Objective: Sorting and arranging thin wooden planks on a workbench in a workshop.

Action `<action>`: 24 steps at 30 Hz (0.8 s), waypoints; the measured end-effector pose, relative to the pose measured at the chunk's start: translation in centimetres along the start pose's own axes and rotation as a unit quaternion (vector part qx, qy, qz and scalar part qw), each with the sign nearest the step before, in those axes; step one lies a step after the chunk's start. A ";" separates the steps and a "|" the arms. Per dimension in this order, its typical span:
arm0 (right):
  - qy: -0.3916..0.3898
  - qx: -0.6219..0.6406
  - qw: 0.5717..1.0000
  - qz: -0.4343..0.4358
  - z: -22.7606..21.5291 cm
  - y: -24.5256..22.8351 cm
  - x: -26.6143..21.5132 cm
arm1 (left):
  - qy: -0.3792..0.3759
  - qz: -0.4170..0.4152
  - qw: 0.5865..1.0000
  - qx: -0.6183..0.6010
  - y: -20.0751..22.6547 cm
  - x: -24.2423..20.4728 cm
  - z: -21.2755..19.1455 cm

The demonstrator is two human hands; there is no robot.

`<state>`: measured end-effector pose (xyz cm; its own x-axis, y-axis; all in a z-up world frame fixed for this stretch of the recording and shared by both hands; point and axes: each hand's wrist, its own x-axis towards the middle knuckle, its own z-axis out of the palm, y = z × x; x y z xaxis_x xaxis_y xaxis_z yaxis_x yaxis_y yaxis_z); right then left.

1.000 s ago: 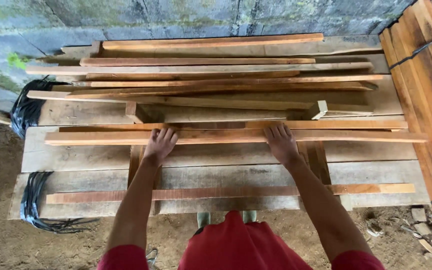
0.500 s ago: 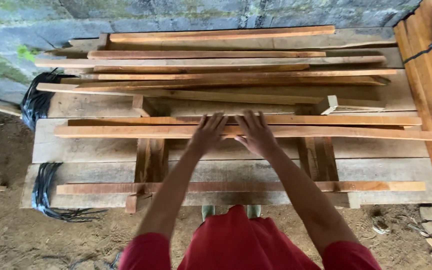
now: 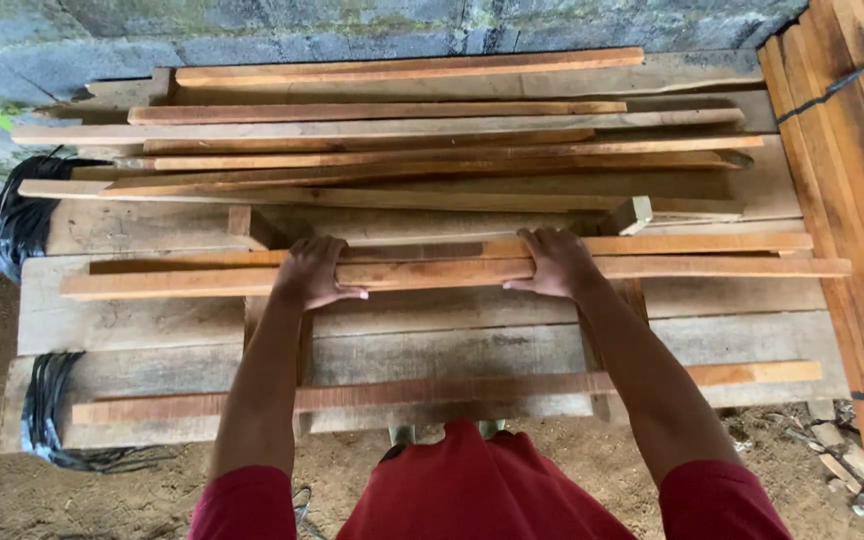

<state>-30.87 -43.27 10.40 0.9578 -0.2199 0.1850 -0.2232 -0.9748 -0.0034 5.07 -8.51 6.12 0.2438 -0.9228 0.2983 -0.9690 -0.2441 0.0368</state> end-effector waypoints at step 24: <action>-0.189 0.031 0.976 0.108 -0.6 -0.4 1.0 | 0.013 0.001 0.999 0.046 12.1 5.2 -0.7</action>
<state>-29.94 -43.10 11.21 0.8905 -0.4075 -0.2023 -0.4272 -0.9019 -0.0636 -5.43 -16.00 8.79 0.2390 -0.9156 0.3235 -0.9617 -0.2693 -0.0517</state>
